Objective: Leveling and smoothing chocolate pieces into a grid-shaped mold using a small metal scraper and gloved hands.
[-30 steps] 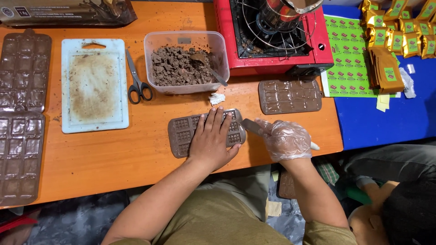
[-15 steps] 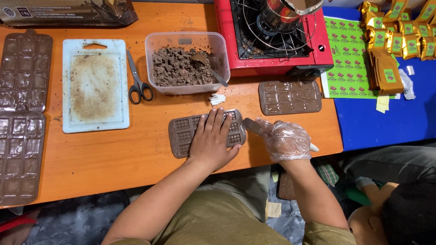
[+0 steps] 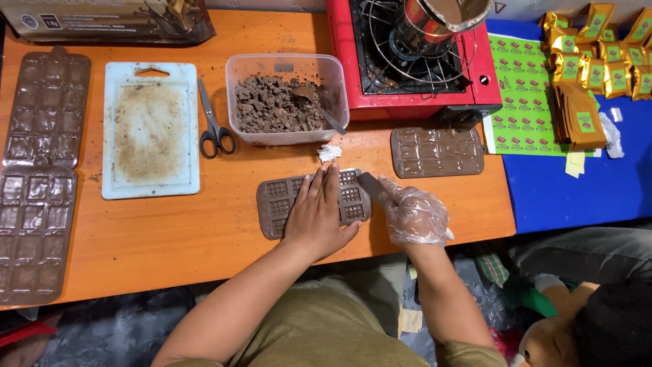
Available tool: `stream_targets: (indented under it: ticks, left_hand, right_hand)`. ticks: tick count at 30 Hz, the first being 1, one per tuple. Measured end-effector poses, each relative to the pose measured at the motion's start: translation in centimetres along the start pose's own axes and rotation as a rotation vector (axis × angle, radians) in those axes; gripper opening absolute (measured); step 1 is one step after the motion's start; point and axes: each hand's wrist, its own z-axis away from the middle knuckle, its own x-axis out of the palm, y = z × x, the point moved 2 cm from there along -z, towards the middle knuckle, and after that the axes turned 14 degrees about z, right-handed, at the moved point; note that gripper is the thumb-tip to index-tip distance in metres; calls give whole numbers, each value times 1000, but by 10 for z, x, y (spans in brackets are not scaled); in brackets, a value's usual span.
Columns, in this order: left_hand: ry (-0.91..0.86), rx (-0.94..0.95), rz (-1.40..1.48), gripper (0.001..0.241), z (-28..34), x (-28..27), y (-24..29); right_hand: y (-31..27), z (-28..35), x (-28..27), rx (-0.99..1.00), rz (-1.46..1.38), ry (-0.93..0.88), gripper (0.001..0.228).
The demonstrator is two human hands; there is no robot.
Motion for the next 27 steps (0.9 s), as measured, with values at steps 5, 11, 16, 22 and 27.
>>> stream_targets:
  ticks: [5, 11, 16, 22, 27]
  left_hand:
    - [1, 9, -19, 115, 0, -1, 0]
    - [4, 10, -26, 115, 0, 2, -4]
    - [2, 16, -31, 114, -1, 4, -8]
    - [-8, 24, -42, 115, -1, 2, -5]
    - [-18, 23, -41, 113, 0, 3, -6]
  right_hand:
    - [-4, -11, 22, -1, -16, 39, 36]
    - [-8, -25, 45, -2, -13, 108, 35]
    - [-2, -37, 68, 1, -20, 157, 34]
    - [8, -43, 83, -34, -5, 223, 33]
    - [10, -45, 86, -38, 8, 233, 34]
